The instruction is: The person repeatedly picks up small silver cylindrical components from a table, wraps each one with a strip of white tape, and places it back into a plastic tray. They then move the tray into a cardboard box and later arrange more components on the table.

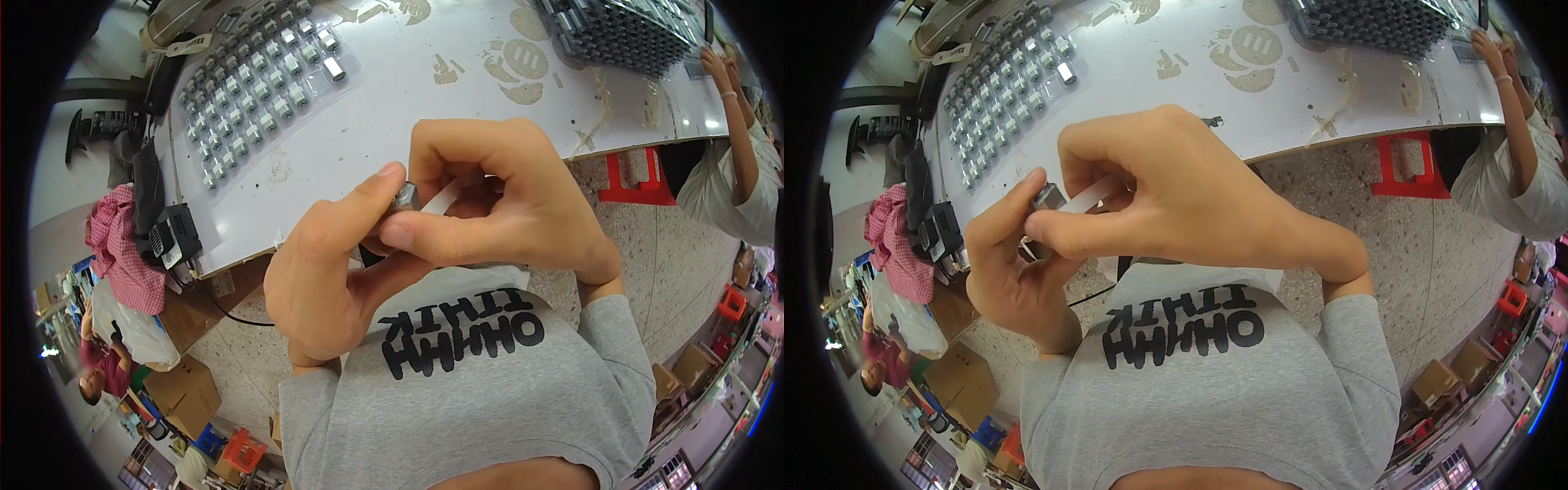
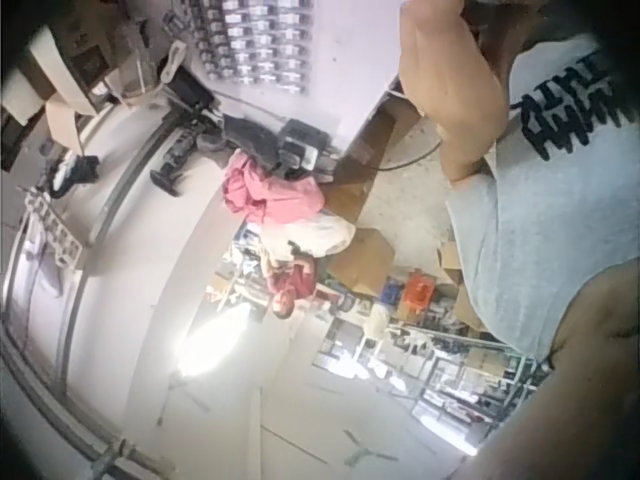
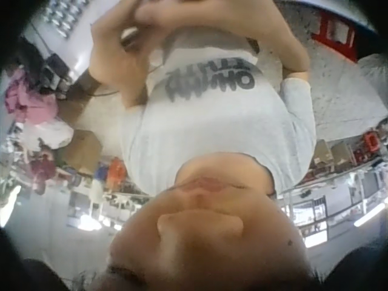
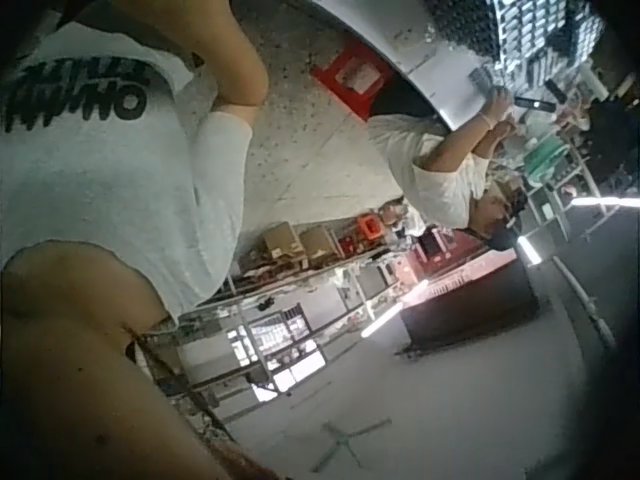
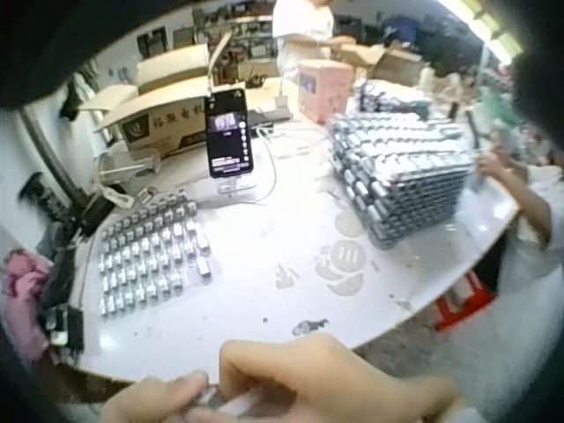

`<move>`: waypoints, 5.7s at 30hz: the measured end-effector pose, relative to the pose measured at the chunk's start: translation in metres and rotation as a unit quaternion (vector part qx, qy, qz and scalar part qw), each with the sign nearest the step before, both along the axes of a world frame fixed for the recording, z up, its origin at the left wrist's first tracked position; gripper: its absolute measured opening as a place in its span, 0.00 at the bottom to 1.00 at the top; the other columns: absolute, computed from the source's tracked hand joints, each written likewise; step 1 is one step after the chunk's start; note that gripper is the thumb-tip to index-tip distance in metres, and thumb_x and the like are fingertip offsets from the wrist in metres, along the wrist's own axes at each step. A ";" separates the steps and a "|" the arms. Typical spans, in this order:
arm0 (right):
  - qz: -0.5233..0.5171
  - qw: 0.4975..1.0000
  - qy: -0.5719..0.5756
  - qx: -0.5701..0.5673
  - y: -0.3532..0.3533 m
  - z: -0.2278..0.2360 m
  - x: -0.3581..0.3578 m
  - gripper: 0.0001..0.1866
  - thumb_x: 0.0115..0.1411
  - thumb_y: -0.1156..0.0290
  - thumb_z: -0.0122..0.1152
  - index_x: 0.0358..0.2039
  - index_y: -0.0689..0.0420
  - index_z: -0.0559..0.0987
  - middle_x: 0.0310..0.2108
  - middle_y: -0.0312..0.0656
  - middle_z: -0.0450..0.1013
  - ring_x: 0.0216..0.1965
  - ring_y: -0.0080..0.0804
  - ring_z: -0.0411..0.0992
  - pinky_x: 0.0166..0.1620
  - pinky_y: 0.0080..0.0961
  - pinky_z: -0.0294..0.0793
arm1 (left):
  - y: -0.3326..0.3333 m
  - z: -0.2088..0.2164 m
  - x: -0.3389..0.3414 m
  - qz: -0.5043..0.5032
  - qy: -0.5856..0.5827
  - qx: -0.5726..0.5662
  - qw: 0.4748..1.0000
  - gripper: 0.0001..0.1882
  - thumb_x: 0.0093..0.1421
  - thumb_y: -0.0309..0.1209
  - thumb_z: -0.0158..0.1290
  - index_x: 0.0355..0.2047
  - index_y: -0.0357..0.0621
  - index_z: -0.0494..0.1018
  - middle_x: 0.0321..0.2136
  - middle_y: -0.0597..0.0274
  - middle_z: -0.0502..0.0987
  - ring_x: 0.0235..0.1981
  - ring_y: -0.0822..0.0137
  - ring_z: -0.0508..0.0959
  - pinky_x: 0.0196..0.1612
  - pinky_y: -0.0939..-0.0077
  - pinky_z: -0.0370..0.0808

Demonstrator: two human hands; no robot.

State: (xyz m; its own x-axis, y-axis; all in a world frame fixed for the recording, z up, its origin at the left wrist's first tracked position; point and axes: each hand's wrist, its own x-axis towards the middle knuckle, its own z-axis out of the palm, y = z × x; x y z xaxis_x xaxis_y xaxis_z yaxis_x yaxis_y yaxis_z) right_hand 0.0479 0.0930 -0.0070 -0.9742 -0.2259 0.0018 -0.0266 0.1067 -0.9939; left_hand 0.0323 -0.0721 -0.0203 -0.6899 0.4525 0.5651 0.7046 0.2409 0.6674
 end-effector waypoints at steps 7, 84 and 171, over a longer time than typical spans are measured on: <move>0.070 0.985 -0.037 -0.154 0.011 -0.004 -0.002 0.09 0.54 0.71 0.55 0.22 0.62 0.70 0.17 0.32 0.66 0.19 0.12 0.61 0.22 0.11 0.59 | -0.003 -0.012 -0.001 -0.052 -0.241 0.164 0.955 0.28 0.41 0.26 0.62 0.42 0.31 0.64 0.30 0.56 0.74 0.24 0.73 0.74 0.26 0.86 0.71; 0.033 0.981 -0.033 -0.188 0.024 -0.016 0.004 0.10 0.54 0.70 0.55 0.21 0.61 0.71 0.15 0.29 0.63 0.17 0.12 0.56 0.19 0.11 0.53 | 0.016 0.003 -0.004 -0.078 -0.232 0.075 0.967 0.20 0.53 0.26 0.51 0.45 0.30 0.62 0.33 0.57 0.71 0.27 0.73 0.72 0.31 0.84 0.70; 0.063 0.994 -0.006 -0.089 0.042 -0.021 0.004 0.08 0.51 0.70 0.58 0.24 0.60 0.70 0.20 0.32 0.66 0.25 0.15 0.64 0.31 0.14 0.63 | 0.023 0.005 -0.021 -0.072 -0.122 -0.004 0.990 0.24 0.39 0.27 0.60 0.40 0.35 0.70 0.26 0.60 0.70 0.24 0.71 0.68 0.28 0.82 0.65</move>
